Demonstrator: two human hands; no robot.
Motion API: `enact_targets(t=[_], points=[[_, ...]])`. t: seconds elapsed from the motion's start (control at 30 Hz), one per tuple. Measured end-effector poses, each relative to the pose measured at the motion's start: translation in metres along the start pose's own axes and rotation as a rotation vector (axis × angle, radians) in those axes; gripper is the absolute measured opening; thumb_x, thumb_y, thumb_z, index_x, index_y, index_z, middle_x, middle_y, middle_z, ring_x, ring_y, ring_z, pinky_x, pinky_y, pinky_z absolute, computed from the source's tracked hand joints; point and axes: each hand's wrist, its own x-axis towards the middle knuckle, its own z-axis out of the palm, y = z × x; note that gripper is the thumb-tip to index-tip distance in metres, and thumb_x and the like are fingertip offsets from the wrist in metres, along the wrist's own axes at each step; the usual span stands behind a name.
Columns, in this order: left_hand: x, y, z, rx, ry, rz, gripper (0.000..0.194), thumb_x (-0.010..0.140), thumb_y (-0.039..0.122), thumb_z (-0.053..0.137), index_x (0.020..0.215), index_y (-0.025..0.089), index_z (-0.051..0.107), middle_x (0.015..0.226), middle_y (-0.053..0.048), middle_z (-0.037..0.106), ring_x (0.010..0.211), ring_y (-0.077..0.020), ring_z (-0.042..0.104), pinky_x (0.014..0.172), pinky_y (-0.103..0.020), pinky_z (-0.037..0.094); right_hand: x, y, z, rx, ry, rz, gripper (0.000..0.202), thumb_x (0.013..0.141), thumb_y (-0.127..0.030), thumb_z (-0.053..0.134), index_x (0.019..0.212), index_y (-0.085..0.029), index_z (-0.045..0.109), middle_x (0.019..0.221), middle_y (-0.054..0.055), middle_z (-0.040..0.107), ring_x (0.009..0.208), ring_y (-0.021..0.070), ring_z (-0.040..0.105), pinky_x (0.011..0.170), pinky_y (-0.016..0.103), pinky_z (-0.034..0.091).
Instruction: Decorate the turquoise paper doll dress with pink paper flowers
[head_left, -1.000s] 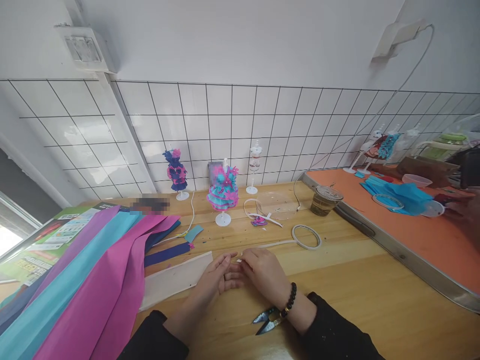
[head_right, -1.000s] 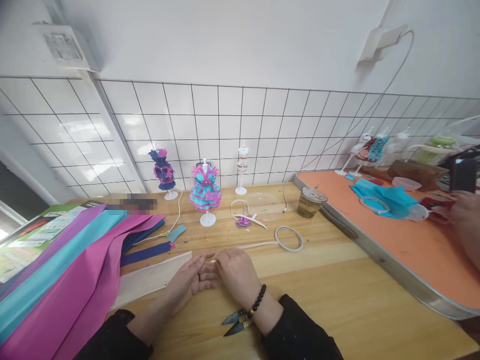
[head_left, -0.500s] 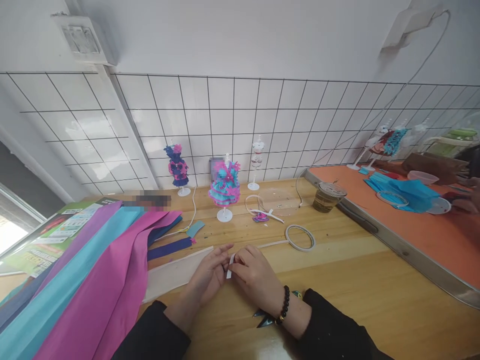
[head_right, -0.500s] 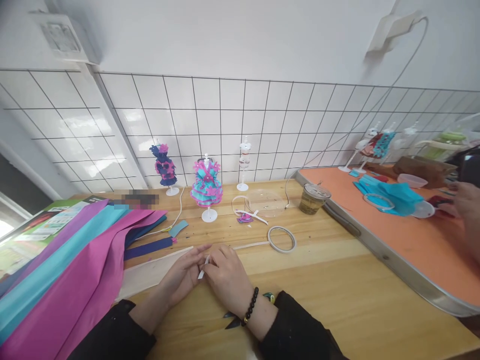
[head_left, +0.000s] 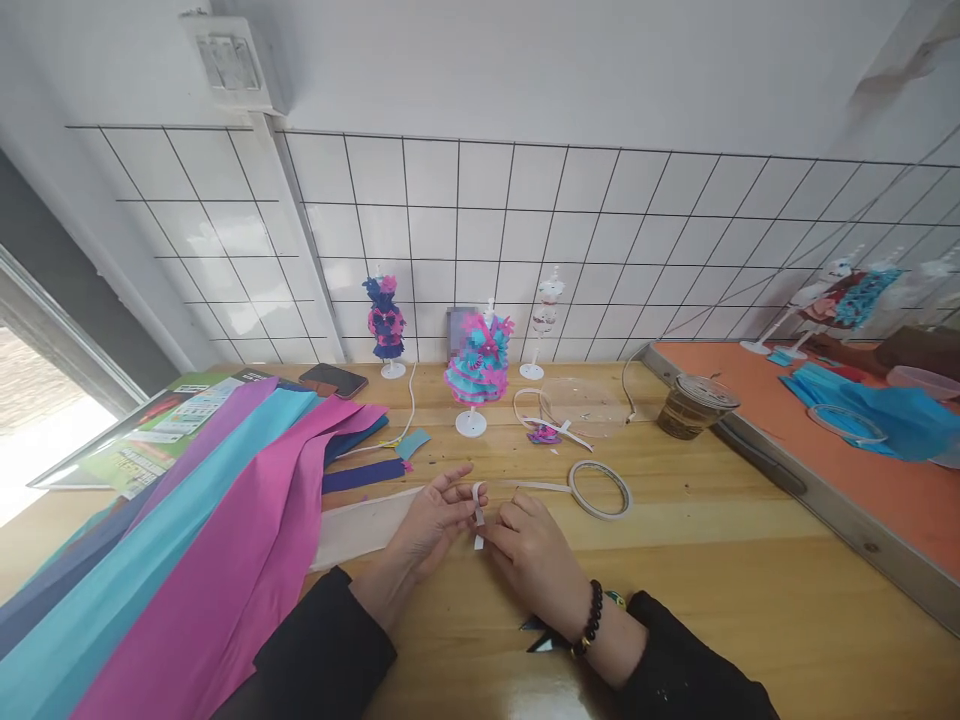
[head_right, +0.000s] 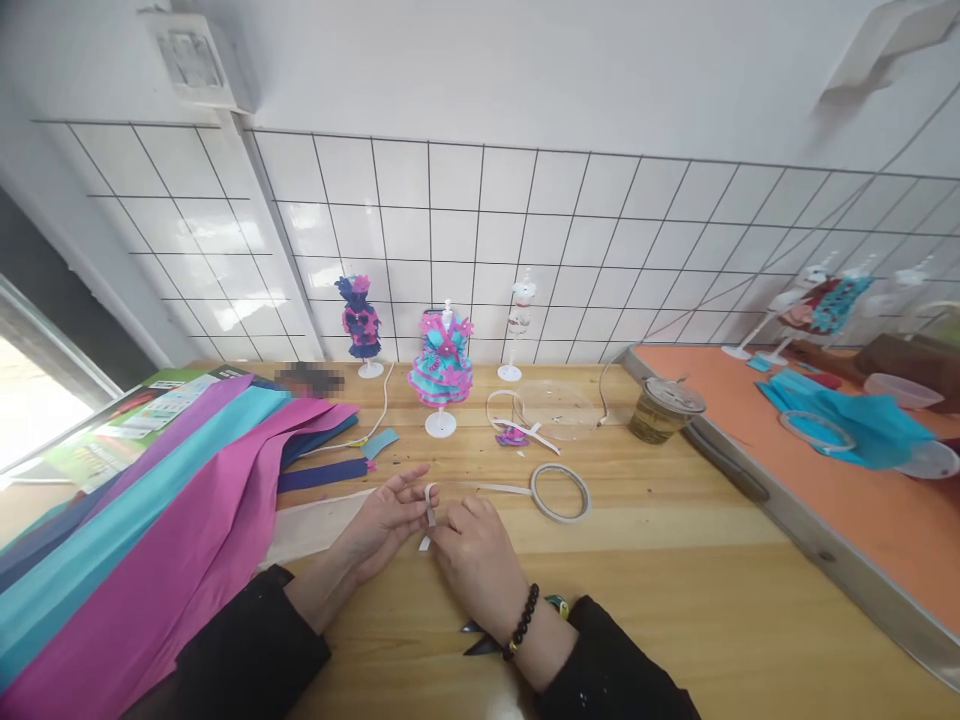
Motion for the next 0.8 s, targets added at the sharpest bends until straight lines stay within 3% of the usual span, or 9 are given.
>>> enact_targets(t=[0.23,0.43,0.53,0.63,0.7,0.8], points=[[0.001,0.001,0.001,0.097,0.056,0.011,0.051,0.057,0.012,0.075,0.103,0.014,0.053,0.079,-0.005,0.067,0.075,-0.0125,0.062,0.077,-0.026,0.042,-0.004,0.001,0.003,0.19,-0.09,0.1,0.017,0.083,-0.015,0.049,0.085,-0.021,0.065,0.074,0.004,0.058,0.076,0.0171,0.049,0.07,0.029,0.039],[0.001,0.002,0.0,0.145,0.082,0.04,0.05,0.053,0.016,0.078,0.098,0.014,0.056,0.076,-0.004,0.068,0.076,-0.0152,0.064,0.083,-0.03,0.041,0.0,0.02,-0.027,0.323,-0.187,0.141,0.017,0.081,-0.016,0.049,0.094,-0.018,0.059,0.087,0.005,0.06,0.083,0.017,0.051,0.074,0.029,0.04],[0.003,0.001,-0.002,0.141,0.089,0.061,0.048,0.051,0.018,0.079,0.093,0.013,0.058,0.075,-0.005,0.068,0.077,-0.017,0.064,0.084,-0.032,0.041,-0.004,0.034,-0.045,0.382,-0.455,0.212,0.006,0.075,-0.023,0.058,0.078,-0.018,0.061,0.075,0.001,0.059,0.069,0.0135,0.051,0.062,0.023,0.039],[0.004,0.0,-0.004,0.155,0.08,0.05,0.046,0.05,0.019,0.079,0.092,0.013,0.059,0.077,-0.006,0.068,0.079,-0.0181,0.064,0.081,-0.031,0.042,-0.011,0.041,-0.056,0.41,-0.688,0.262,0.021,0.06,-0.03,0.071,0.076,-0.019,0.062,0.075,0.0,0.059,0.068,0.013,0.051,0.057,0.021,0.036],[0.004,0.001,-0.005,0.165,0.079,0.034,0.046,0.05,0.019,0.08,0.091,0.013,0.059,0.077,-0.006,0.068,0.08,-0.0186,0.064,0.08,-0.031,0.042,-0.015,0.041,-0.06,0.366,-0.743,0.274,0.031,0.052,-0.031,0.075,0.077,-0.019,0.063,0.076,0.0,0.06,0.07,0.0144,0.051,0.058,0.022,0.035],[0.005,0.002,-0.005,0.156,0.09,0.037,0.045,0.05,0.018,0.08,0.09,0.014,0.059,0.076,-0.006,0.068,0.08,-0.0188,0.064,0.078,-0.029,0.043,-0.018,0.039,-0.063,0.253,-0.77,0.295,0.028,0.047,-0.03,0.076,0.07,-0.019,0.063,0.071,0.0,0.06,0.067,0.0147,0.049,0.057,0.023,0.032]])
